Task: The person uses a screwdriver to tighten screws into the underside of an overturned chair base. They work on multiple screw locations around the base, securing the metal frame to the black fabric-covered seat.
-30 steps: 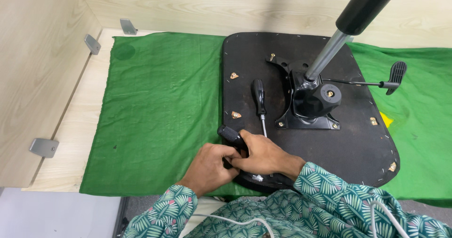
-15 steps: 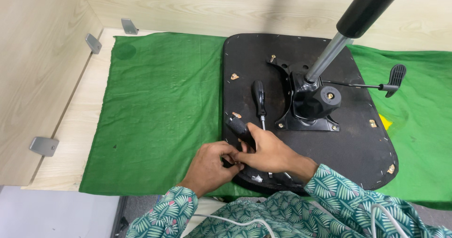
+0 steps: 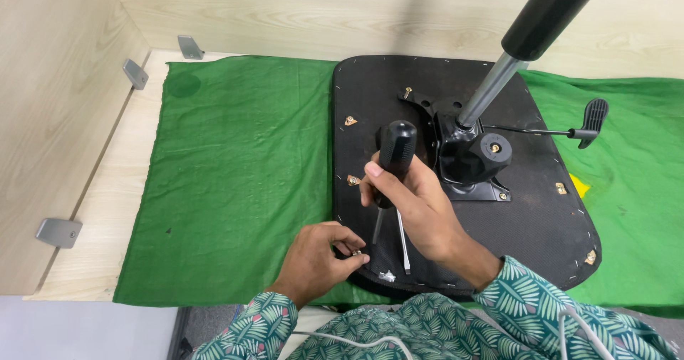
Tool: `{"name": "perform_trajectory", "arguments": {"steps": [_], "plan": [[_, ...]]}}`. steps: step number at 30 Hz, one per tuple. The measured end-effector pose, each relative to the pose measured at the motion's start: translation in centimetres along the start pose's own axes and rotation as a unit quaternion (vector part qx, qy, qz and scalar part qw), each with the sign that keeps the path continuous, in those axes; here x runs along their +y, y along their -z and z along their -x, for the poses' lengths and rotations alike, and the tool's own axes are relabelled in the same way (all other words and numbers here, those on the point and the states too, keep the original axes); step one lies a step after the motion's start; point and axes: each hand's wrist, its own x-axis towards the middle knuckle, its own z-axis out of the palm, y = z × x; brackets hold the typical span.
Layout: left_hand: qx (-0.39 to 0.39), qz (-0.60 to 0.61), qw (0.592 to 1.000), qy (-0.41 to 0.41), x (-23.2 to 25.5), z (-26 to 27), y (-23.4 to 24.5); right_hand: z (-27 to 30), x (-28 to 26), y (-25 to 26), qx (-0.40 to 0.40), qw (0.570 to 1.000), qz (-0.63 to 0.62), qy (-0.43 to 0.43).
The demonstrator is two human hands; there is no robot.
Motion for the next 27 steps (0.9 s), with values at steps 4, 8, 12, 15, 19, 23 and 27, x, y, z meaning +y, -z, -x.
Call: {"name": "perform_trajectory", "arguments": {"steps": [4, 8, 12, 15, 19, 23, 27], "plan": [[0.001, 0.056, 0.998, 0.003, -0.3, -0.1, -0.1, 0.6, 0.1, -0.7, 0.000, 0.999, 0.017, 0.038], [-0.006, 0.044, 0.999, -0.005, -0.4, 0.0, 0.0, 0.8, -0.2, -1.0, -0.001, 0.998, 0.070, -0.002], [-0.016, 0.032, 0.999, 0.014, -0.3, 0.2, 0.3, 1.1, -0.3, -1.2, -0.023, 0.996, 0.089, 0.009], [-0.029, 0.025, 0.999, 0.009, -0.2, 0.2, 0.6, 1.4, 0.0, -1.3, -0.016, 0.993, 0.113, 0.011], [-0.031, 0.030, 0.999, -0.020, -0.3, 0.2, 0.7, 2.0, 0.4, -1.2, -0.024, 0.996, 0.087, 0.017], [-0.032, 0.024, 0.999, -0.023, -0.6, 0.0, 0.7, 2.4, 0.8, -1.1, -0.044, 0.998, 0.047, 0.022], [-0.037, -0.001, 0.999, -0.024, -0.8, -0.2, 0.6, 2.4, 0.9, -1.1, -0.039, 0.997, 0.057, 0.020]]}}
